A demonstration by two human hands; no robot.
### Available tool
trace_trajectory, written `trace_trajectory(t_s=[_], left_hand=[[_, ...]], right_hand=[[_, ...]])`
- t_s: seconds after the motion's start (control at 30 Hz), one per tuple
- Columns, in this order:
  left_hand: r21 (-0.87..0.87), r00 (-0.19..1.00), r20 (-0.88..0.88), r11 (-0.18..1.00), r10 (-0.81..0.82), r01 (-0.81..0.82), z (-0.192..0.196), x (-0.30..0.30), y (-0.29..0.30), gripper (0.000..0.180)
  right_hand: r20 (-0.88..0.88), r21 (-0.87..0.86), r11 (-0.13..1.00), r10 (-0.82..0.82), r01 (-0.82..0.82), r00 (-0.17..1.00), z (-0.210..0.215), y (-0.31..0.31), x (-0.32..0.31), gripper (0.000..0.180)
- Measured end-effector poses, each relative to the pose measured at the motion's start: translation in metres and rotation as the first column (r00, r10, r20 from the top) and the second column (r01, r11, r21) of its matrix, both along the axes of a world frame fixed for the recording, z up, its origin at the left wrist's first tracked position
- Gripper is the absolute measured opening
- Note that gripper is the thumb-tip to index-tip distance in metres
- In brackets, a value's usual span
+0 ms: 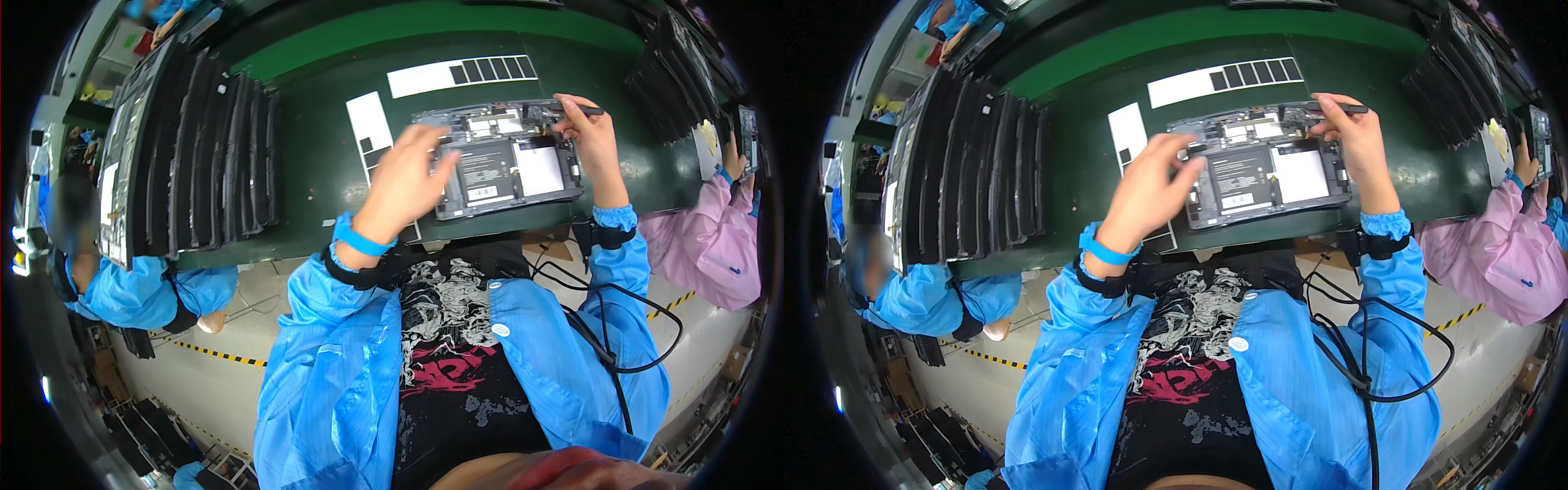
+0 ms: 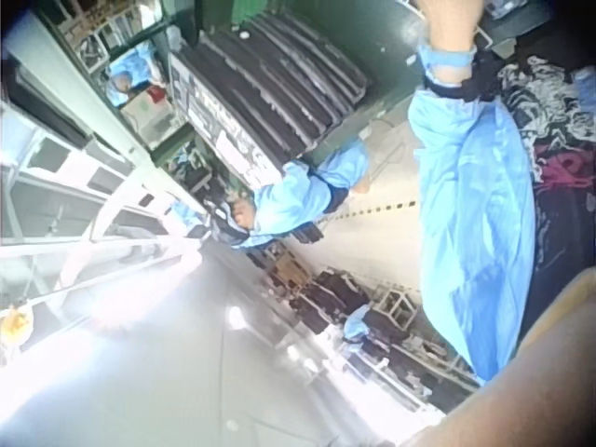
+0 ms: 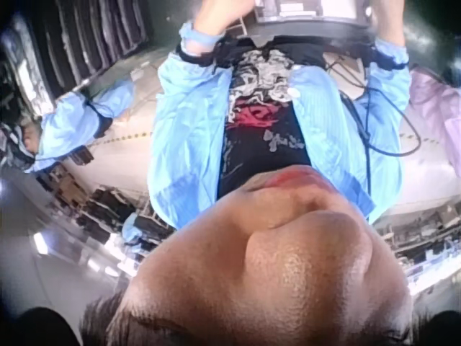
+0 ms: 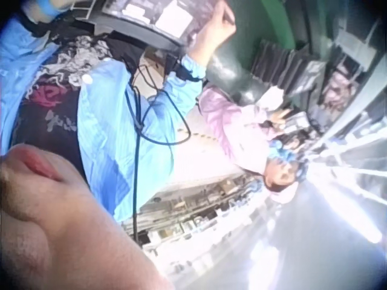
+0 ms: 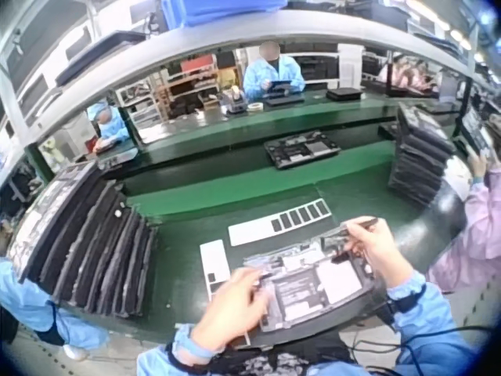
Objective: Assembling internal components of a laptop on a factory production line.
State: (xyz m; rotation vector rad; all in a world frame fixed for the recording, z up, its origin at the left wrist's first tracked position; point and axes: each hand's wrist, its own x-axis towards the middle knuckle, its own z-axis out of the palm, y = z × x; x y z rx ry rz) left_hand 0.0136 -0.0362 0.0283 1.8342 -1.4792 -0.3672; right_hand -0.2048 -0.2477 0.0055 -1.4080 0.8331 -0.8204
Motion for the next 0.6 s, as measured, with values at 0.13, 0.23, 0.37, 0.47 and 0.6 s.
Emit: trace_trajectory(t_s=[0.13,0.23,0.37,0.47,0.6], left_hand=[[0.044,0.941,-0.145,0.948,-0.306,0.315,-0.01,-0.045,-0.053,0.045],[0.114,0.924,-0.138,0.921,-0.356,0.372,-0.025,-0.06,-0.083,0.056],[0.256,0.889,-0.105,0.851,-0.447,0.458,-0.023,-0.068,-0.097,0.06],[0.208,0.879,-0.07,0.855,-0.471,0.475,-0.027,-0.072,-0.096,0.057],[0.191,0.884,-0.078,0.863,-0.461,0.467,-0.026,-0.073,-0.095,0.052]], right_hand=[[0.011,0.055,0.998,0.037,-0.038,0.999,-0.015,-0.028,-0.015,0.025],[0.03,0.081,0.995,0.054,-0.057,0.998,-0.022,-0.032,-0.009,0.024],[0.06,0.161,0.985,0.048,-0.057,0.997,-0.032,-0.041,-0.012,0.024],[0.121,0.204,0.974,0.072,-0.096,0.99,-0.04,-0.047,-0.018,0.023],[0.178,0.226,0.957,0.143,-0.182,0.974,-0.039,-0.05,-0.019,0.022]])
